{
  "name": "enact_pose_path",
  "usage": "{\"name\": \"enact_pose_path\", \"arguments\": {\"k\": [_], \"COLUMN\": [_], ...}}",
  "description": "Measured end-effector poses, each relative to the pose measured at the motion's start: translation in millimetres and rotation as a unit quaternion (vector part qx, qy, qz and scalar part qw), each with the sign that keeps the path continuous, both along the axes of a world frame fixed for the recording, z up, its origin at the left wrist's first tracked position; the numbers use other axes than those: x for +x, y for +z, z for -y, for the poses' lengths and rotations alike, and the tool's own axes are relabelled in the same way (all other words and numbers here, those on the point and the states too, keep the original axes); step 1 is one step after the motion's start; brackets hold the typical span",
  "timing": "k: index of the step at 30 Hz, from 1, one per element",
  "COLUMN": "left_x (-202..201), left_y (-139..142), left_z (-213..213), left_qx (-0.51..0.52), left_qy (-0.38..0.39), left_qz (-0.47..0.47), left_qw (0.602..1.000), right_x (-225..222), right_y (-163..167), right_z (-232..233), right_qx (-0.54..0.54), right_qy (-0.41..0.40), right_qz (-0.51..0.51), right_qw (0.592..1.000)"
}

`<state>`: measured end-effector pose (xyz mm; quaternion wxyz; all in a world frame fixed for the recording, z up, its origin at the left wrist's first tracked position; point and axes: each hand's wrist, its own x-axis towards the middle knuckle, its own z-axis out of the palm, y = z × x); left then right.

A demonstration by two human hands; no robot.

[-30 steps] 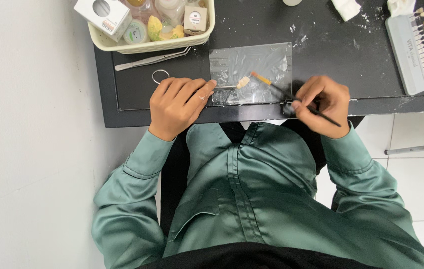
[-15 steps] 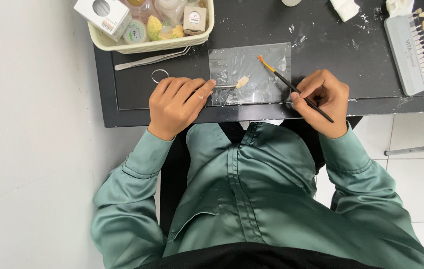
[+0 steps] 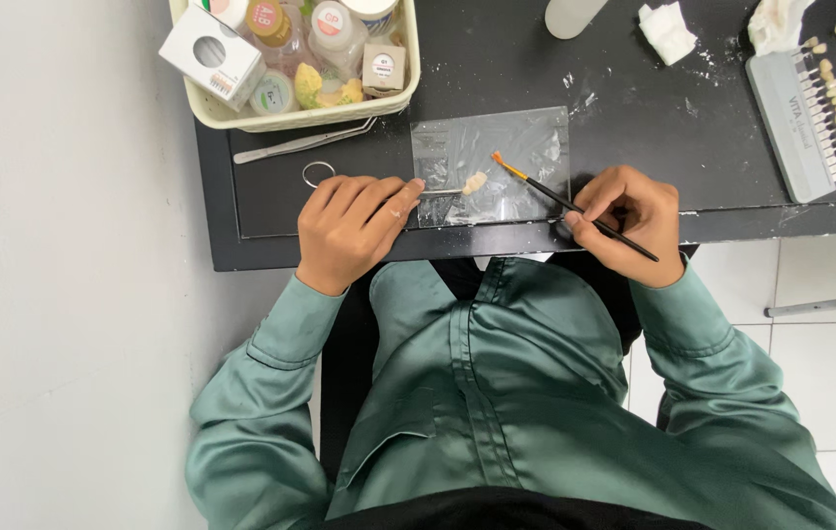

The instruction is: The person holds a small dental prosthesis with forceps in one hand and uses a brush to apply and shape a white ceramic paste onto it over a plastic sheet on the workbench. They continue building up the material on the prosthesis, occasionally repositioning it, with a shade guide and porcelain powder jars on the bench.

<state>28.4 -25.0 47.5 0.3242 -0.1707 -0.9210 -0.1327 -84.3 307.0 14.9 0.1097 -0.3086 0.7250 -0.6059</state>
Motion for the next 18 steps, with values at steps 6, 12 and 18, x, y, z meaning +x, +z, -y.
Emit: {"name": "enact_pose_path", "arguments": {"k": [6,12,18], "left_x": [-2.1,-1.7,-1.4], "left_y": [1.5,0.9,-0.4], "left_z": [0.7,1.4,2.6], "left_qx": [-0.003,0.003,-0.001], "left_qy": [0.004,-0.002,-0.002], "left_qz": [-0.006,0.0,-0.004], "left_qw": [1.0,1.0,1.0], "right_x": [-1.4,-2.2,-3.1], "right_y": [2.3,2.7,0.8], "right_z": [1.9,2.0,1.8], "right_qx": [-0.013,-0.005,-0.021], "right_qy": [0.005,0.005,0.014], "right_qz": [0.022,0.019,0.028], "right_qw": [1.0,1.0,0.999]}}
